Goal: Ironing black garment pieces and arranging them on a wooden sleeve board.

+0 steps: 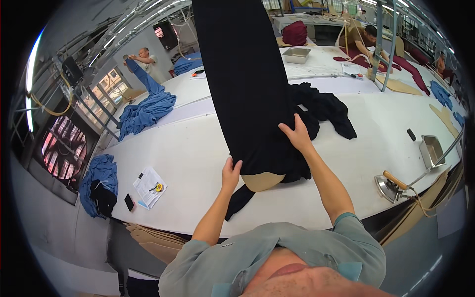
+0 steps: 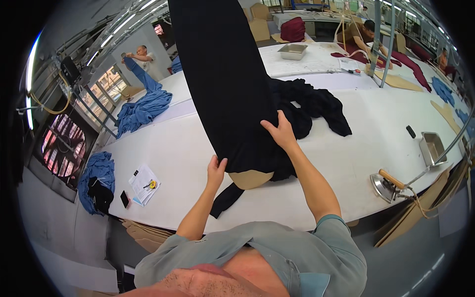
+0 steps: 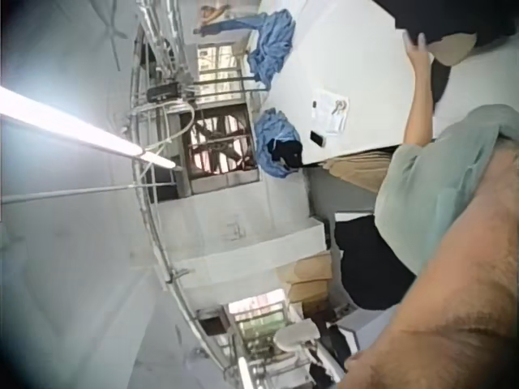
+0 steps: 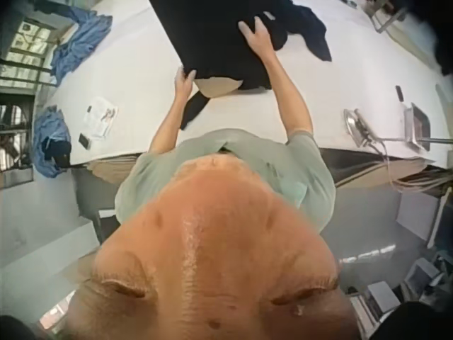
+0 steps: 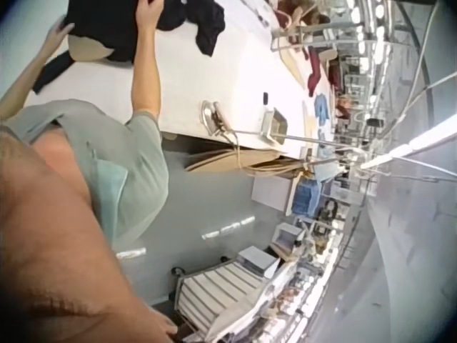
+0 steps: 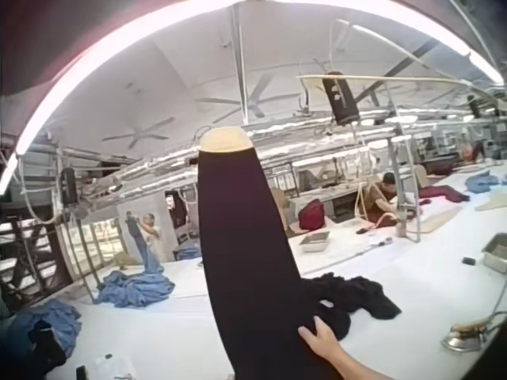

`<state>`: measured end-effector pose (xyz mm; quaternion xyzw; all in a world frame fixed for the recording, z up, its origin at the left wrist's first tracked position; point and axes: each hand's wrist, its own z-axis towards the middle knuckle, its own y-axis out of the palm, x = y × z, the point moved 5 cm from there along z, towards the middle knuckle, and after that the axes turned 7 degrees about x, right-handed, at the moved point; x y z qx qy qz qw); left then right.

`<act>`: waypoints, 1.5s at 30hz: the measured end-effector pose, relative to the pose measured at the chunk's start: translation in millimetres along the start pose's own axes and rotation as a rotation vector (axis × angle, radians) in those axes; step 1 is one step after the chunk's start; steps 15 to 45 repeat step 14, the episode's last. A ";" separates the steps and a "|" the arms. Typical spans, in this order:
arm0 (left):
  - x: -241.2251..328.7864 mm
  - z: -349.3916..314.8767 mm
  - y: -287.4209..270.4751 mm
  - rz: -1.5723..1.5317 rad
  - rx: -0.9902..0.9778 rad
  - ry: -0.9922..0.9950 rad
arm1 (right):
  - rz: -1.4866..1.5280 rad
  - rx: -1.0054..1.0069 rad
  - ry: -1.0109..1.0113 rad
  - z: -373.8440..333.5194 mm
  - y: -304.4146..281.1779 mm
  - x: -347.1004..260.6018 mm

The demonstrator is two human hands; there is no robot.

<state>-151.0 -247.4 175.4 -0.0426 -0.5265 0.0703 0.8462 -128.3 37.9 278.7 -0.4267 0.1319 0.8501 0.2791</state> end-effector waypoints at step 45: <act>-92.0 -98.2 1.6 -0.577 0.253 -1.028 | 0.189 -0.046 0.107 -30.4 -16.4 6.0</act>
